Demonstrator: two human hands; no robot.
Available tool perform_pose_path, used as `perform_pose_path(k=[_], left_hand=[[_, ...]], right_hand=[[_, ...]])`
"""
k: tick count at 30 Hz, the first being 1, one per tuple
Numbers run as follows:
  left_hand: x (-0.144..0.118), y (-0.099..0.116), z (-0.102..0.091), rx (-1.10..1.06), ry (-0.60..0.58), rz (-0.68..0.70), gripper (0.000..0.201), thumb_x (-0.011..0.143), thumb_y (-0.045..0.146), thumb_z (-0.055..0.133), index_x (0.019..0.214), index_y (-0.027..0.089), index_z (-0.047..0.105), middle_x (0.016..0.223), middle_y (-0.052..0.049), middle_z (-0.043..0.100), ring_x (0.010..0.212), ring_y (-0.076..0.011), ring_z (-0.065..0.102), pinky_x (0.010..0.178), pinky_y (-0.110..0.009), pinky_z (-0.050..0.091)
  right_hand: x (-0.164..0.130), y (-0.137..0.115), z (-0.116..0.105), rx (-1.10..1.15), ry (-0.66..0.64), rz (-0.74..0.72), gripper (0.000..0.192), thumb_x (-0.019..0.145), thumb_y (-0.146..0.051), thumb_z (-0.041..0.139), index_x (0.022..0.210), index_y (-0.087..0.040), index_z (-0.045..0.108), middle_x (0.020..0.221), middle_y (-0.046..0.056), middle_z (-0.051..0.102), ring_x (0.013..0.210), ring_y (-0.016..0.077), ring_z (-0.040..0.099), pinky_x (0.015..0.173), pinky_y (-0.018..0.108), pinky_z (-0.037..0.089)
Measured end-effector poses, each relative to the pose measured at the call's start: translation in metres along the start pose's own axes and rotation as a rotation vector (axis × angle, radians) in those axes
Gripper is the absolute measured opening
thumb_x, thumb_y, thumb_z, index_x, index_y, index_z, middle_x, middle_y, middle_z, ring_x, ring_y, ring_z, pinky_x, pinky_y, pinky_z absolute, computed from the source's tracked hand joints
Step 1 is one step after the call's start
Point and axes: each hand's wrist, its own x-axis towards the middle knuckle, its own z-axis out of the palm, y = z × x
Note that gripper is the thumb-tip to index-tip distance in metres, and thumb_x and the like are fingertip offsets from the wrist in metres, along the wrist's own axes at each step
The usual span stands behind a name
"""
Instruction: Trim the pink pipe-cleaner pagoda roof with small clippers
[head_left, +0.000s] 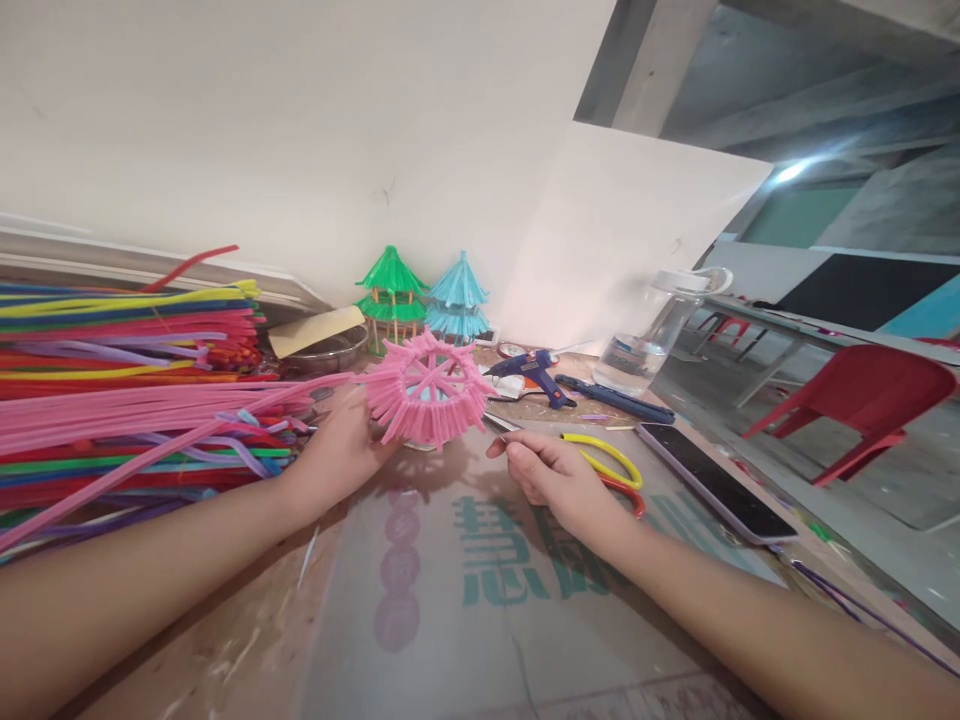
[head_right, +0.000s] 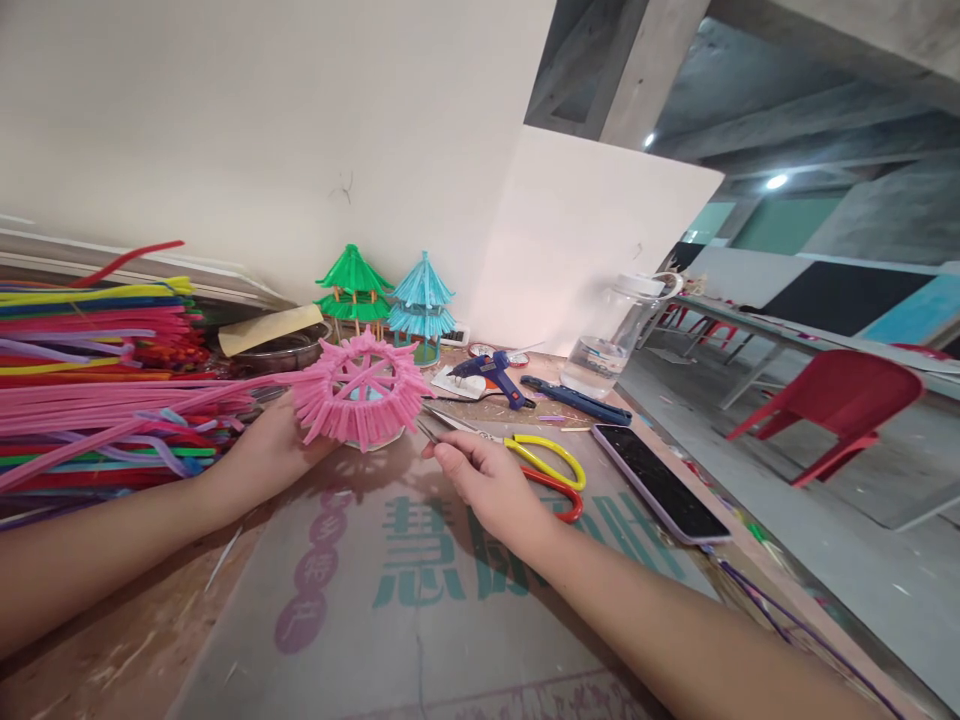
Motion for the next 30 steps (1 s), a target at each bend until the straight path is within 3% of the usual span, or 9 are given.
perform_pose_path(k=[6, 18, 30], left_hand=[[-0.0002, 0.0018, -0.0001, -0.011, -0.01, -0.011, 0.027, 0.089, 0.034, 0.052, 0.107, 0.021, 0.067, 0.112, -0.011, 0.074, 0.111, -0.0344, 0.066, 0.098, -0.051, 0.049], [-0.0028, -0.0007, 0.0007, -0.033, -0.021, -0.062, 0.021, 0.087, 0.034, 0.058, 0.098, 0.019, 0.067, 0.103, -0.011, 0.073, 0.111, -0.0337, 0.064, 0.104, -0.054, 0.047], [-0.0015, 0.0051, 0.0006, -0.055, -0.028, -0.042, 0.021, 0.089, 0.035, 0.054, 0.094, 0.018, 0.067, 0.1, -0.011, 0.074, 0.101, -0.033, 0.067, 0.094, -0.051, 0.052]], right_hand=[[-0.0012, -0.0073, 0.0032, 0.072, -0.016, 0.041, 0.067, 0.073, -0.078, 0.063, 0.09, -0.013, 0.066, 0.054, -0.009, 0.03, 0.047, 0.0086, 0.022, 0.043, 0.025, 0.015], [-0.0012, -0.0081, 0.0041, 0.109, -0.017, 0.043, 0.065, 0.072, -0.077, 0.066, 0.087, -0.014, 0.066, 0.053, -0.01, 0.03, 0.046, 0.0079, 0.022, 0.042, 0.025, 0.014], [-0.0011, -0.0105, 0.0031, 0.183, -0.014, 0.063, 0.06, 0.069, -0.075, 0.072, 0.08, -0.016, 0.063, 0.052, -0.01, 0.03, 0.045, 0.0069, 0.021, 0.043, 0.025, 0.013]])
